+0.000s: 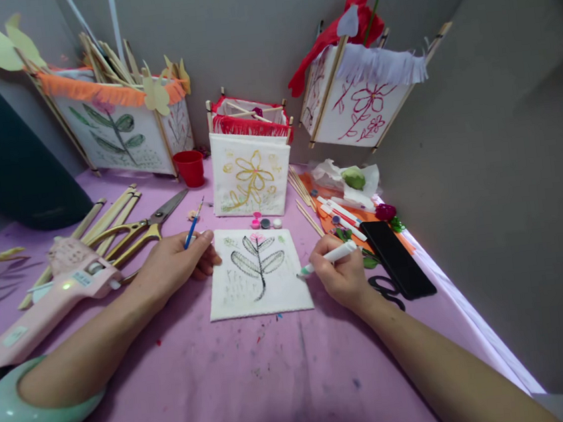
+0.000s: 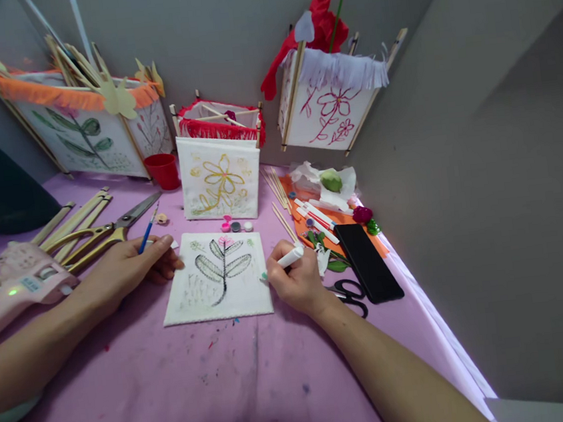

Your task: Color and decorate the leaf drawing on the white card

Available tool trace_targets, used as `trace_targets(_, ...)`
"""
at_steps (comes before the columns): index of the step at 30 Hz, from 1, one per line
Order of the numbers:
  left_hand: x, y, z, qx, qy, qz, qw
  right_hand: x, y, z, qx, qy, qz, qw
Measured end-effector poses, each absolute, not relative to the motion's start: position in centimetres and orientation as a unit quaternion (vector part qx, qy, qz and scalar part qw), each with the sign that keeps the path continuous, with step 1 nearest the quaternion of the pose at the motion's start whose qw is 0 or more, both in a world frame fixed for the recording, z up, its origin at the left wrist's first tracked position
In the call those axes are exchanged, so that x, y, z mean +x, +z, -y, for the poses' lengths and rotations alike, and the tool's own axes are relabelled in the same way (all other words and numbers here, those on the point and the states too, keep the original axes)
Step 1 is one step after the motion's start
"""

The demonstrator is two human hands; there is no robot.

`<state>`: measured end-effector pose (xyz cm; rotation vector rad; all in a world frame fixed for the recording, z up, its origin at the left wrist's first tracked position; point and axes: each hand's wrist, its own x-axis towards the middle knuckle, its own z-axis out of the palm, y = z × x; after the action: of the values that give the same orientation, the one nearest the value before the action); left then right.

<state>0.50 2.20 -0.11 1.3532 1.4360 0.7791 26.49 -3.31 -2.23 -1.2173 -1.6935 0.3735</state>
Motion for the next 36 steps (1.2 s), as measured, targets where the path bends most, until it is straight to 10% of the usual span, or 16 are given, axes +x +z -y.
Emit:
trace_targets(13,0.46,-0.09,-2.23,0.560,0.320,-0.586,0.490,26.47,-1.87,3.55,-0.430,0.013,0.808,0.403)
trace_targets(36,0.43,-0.08,-2.30,0.564,0.315,-0.589,0.486,25.96,-2.46,3.37,-0.483,0.153,0.712,0.486)
